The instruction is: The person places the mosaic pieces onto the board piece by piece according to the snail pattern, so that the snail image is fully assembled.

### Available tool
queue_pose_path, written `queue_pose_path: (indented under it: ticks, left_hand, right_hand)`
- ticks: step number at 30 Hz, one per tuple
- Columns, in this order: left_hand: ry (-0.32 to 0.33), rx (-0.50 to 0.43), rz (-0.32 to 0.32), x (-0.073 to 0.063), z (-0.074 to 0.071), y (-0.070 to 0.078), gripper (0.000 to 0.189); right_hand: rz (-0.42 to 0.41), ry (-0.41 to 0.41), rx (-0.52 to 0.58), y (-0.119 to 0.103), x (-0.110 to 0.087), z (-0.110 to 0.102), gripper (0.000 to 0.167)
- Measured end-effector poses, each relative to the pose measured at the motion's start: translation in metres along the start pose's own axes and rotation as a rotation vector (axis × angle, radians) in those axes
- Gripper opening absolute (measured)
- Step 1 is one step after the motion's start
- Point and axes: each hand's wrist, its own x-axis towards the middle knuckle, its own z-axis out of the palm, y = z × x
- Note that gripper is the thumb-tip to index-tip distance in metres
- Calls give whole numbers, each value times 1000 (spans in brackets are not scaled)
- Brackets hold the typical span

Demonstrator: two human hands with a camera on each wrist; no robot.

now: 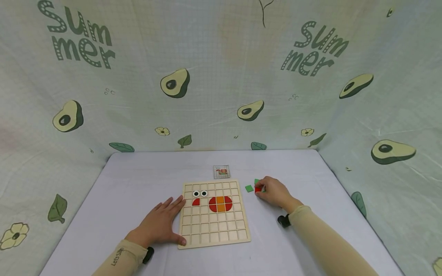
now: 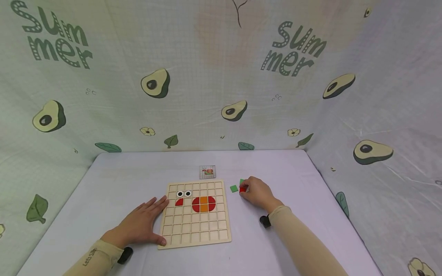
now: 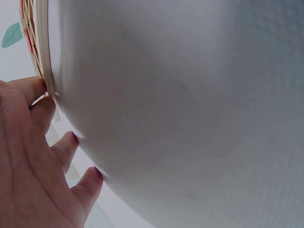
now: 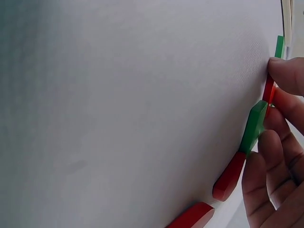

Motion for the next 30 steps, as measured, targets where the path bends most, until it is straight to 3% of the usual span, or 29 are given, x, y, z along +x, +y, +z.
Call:
queue_pose_path:
  ticks: [21, 30]
  left_hand:
    - [-3, 13, -5, 1, 3, -2, 132]
    - [-5, 12, -8, 1, 4, -2, 132]
  right_hand:
    - [-173, 25, -41, 4, -4, 1, 21]
    - [-209, 27, -60, 4, -5, -1, 22]
